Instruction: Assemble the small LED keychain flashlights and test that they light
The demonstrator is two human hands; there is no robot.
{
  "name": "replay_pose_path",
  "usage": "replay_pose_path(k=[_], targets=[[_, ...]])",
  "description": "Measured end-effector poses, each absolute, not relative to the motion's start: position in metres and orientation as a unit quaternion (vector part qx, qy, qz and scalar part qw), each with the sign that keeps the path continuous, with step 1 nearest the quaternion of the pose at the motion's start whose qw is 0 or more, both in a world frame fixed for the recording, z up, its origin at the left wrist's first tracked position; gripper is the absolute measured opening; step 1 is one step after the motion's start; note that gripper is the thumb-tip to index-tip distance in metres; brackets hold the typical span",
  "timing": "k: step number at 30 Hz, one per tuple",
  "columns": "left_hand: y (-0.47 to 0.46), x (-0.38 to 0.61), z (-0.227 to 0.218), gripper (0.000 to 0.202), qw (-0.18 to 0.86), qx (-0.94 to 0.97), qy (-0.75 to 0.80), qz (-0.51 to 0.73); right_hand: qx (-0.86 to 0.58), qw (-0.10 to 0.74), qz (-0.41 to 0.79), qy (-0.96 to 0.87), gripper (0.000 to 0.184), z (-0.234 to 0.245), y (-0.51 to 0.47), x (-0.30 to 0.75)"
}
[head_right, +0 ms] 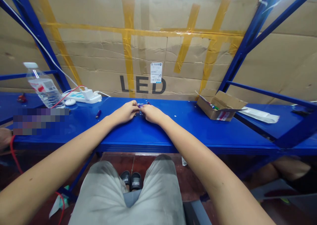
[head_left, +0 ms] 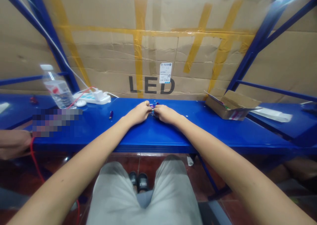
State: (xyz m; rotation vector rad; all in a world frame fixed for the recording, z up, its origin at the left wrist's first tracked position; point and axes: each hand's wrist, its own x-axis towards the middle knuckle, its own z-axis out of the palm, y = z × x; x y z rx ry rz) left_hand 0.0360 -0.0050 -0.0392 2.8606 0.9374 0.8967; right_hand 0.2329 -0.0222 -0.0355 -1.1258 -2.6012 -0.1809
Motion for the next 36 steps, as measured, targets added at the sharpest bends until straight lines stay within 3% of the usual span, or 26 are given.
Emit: replay_pose_path(k=[5,8,12,16,20,26,36], targets=[[-0.004,0.035,-0.04,0.008,0.089,0.835,0.379,0.388,-0.448,0.236,0.032,-0.862,0.017,-0.027,-0.025,0.237],[-0.006,0.036,-0.036,0.017,0.161,0.773,0.414,0.453,-0.457,0.291,0.083,-0.836,0.019,-0.021,-0.028,0.241],[-0.009,0.04,-0.033,0.029,0.213,0.745,0.409,0.483,-0.395,0.326,0.064,-0.856,0.022,-0.018,-0.031,0.236],[-0.008,0.044,-0.038,0.031,0.245,0.733,0.395,0.497,-0.391,0.351,0.083,-0.847,0.012,-0.023,-0.031,0.225],[-0.001,0.045,-0.04,0.032,0.298,0.693,0.374,0.54,-0.41,0.345,0.077,-0.841,0.007,-0.027,-0.03,0.222],[-0.001,0.036,-0.027,0.067,0.53,0.572,0.324,0.536,-0.372,0.324,0.028,-0.869,0.018,-0.025,-0.035,0.22],[-0.003,0.03,-0.029,0.079,0.594,0.543,0.291,0.518,-0.415,0.279,-0.007,-0.866,0.013,-0.028,-0.038,0.214]])
